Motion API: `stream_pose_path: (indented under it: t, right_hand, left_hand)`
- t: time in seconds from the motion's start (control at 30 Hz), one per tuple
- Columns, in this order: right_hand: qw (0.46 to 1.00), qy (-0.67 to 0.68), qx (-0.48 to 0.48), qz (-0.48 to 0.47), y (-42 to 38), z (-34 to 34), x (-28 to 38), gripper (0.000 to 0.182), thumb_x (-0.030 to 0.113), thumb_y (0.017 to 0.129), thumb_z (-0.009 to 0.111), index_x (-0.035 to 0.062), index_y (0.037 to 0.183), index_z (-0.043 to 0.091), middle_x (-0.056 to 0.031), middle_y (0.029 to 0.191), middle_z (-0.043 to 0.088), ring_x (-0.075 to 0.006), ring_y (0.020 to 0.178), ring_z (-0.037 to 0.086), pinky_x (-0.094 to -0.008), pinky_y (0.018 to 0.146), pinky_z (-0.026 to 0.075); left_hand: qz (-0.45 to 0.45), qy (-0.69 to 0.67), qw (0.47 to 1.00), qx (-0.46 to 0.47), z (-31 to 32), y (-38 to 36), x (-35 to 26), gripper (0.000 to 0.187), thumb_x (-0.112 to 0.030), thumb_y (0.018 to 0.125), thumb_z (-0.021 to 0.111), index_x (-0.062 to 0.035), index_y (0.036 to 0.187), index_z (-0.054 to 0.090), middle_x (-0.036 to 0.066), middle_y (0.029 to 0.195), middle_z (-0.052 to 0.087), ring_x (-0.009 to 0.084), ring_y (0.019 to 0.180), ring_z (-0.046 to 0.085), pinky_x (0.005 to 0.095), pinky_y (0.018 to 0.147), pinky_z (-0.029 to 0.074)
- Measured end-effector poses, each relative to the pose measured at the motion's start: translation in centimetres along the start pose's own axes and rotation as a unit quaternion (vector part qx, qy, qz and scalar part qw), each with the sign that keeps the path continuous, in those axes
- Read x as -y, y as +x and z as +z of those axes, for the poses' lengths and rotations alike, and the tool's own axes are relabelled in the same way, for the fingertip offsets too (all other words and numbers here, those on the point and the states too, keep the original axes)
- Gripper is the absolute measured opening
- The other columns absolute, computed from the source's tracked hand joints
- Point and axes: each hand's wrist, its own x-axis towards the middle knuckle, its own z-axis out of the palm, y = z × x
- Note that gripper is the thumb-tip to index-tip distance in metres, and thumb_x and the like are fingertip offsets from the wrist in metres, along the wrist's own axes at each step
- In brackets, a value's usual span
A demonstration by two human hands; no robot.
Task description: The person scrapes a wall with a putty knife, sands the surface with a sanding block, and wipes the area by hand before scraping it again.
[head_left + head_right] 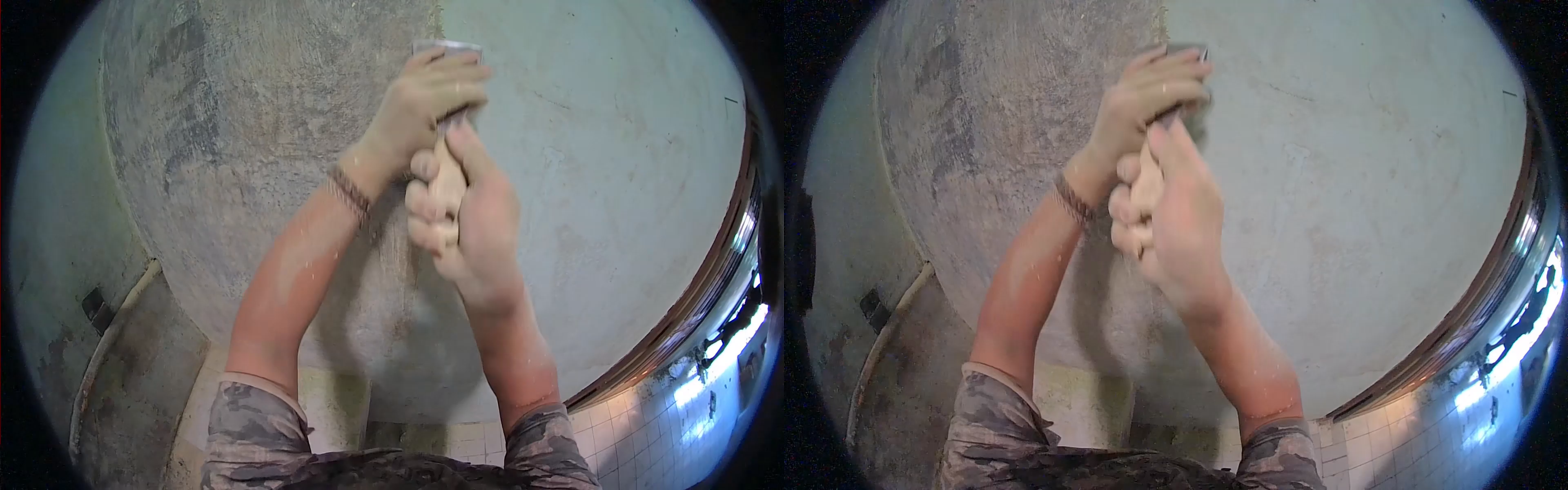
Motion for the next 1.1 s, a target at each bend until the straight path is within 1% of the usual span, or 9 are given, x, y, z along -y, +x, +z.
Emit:
stream_pose_path:
  t: [0.13,0.23,0.37,0.43,0.5,0.63,0.77,1.0,1.1]
  right_hand:
    - [1.0,0.008,-0.017,-0.003,-1.2,-0.8,-1.1,0.021,0.037,0.103,0.042,0.0177,0.107,0.047,-0.0007,0.074,0.053,-0.0086,0.04,0.041,-0.0225,0.03,0.028]
    - [1.0,-0.018,-0.016,0.006,-3.2,-3.1,-3.4,0.022,0.04,0.103,0.041,0.0198,0.109,0.048,-0.0006,0.074,0.053,-0.0089,0.041,0.042,-0.0232,0.029,0.027]
    - [0.996,0.081,0.011,0.04,-0.7,-0.3,1.3,0.023,0.037,0.103,0.041,0.0154,0.108,0.047,-0.0004,0.076,0.052,-0.008,0.043,0.041,-0.0219,0.029,0.028]
    - [0.997,0.04,0.042,-0.056,1.3,1.7,3.5,0.021,0.033,0.104,0.039,0.0137,0.109,0.045,-0.0003,0.079,0.051,-0.0071,0.047,0.04,-0.0206,0.03,0.029]
    - [0.995,0.053,0.078,-0.045,1.0,1.1,3.3,0.018,0.031,0.105,0.038,0.0146,0.11,0.044,-0.0003,0.081,0.049,-0.0063,0.05,0.041,-0.0197,0.03,0.029]
    - [0.999,0.02,0.021,-0.033,-1.0,-0.8,0.8,0.017,0.032,0.104,0.038,0.016,0.106,0.044,0.0002,0.08,0.049,-0.0067,0.048,0.041,-0.0194,0.03,0.029]
    - [0.998,-0.022,-0.006,-0.063,1.9,2.7,4.3,0.018,0.029,0.103,0.039,0.012,0.106,0.043,-0.001,0.079,0.05,-0.0069,0.047,0.04,-0.0208,0.028,0.028]
    - [0.998,0.022,0.023,-0.055,0.5,1.0,2.0,0.015,0.025,0.103,0.038,0.0105,0.103,0.042,-0.0028,0.079,0.05,-0.0067,0.046,0.038,-0.0198,0.028,0.026]
    - [0.996,-0.01,0.015,-0.084,2.8,3.4,5.2,0.015,0.025,0.103,0.038,0.0102,0.102,0.041,-0.0033,0.079,0.05,-0.0067,0.047,0.038,-0.0198,0.029,0.026]
  left_hand:
    - [-0.022,-0.004,1.0,-0.005,0.2,-1.8,-1.9,0.016,-0.011,0.075,0.07,-0.0103,0.09,0.066,0.008,0.117,0.069,0.0279,0.12,0.059,0.047,0.108,0.038]
    - [-0.049,-0.011,0.999,-0.005,1.4,-5.9,-5.3,0.015,-0.013,0.076,0.07,-0.0081,0.09,0.067,0.01,0.114,0.069,0.0299,0.119,0.059,0.0474,0.108,0.038]
    - [-0.001,-0.039,0.999,-0.028,1.4,0.8,-0.5,0.017,-0.017,0.077,0.069,-0.0071,0.09,0.067,0.01,0.114,0.069,0.0304,0.119,0.059,0.0475,0.108,0.038]
    - [0.029,-0.061,0.997,-0.041,0.8,4.3,1.5,0.017,-0.015,0.076,0.07,-0.0063,0.091,0.068,0.011,0.112,0.07,0.0301,0.117,0.06,0.0465,0.106,0.04]
    - [0.032,-0.049,0.997,-0.043,1.1,3.3,1.0,0.02,-0.02,0.077,0.068,-0.0061,0.091,0.068,0.011,0.111,0.07,0.0306,0.117,0.061,0.0462,0.106,0.04]
    - [0.013,-0.022,0.999,-0.026,2.2,-0.1,-1.1,0.027,-0.027,0.079,0.065,-0.0059,0.094,0.069,0.012,0.112,0.07,0.032,0.115,0.061,0.0452,0.105,0.04]
    - [0.05,-0.022,0.997,-0.053,1.1,5.8,2.9,0.02,-0.011,0.072,0.067,-0.0059,0.092,0.069,0.011,0.113,0.07,0.0307,0.114,0.062,0.0443,0.106,0.04]
    - [0.027,-0.026,0.998,-0.041,1.6,2.9,1.6,0.016,-0.013,0.073,0.066,-0.0071,0.088,0.068,0.01,0.114,0.07,0.031,0.116,0.062,0.0441,0.105,0.041]
    - [0.053,-0.013,0.998,-0.035,0.9,6.3,4.1,0.02,-0.021,0.078,0.061,-0.0074,0.09,0.07,0.009,0.114,0.07,0.0303,0.116,0.062,0.0438,0.104,0.042]
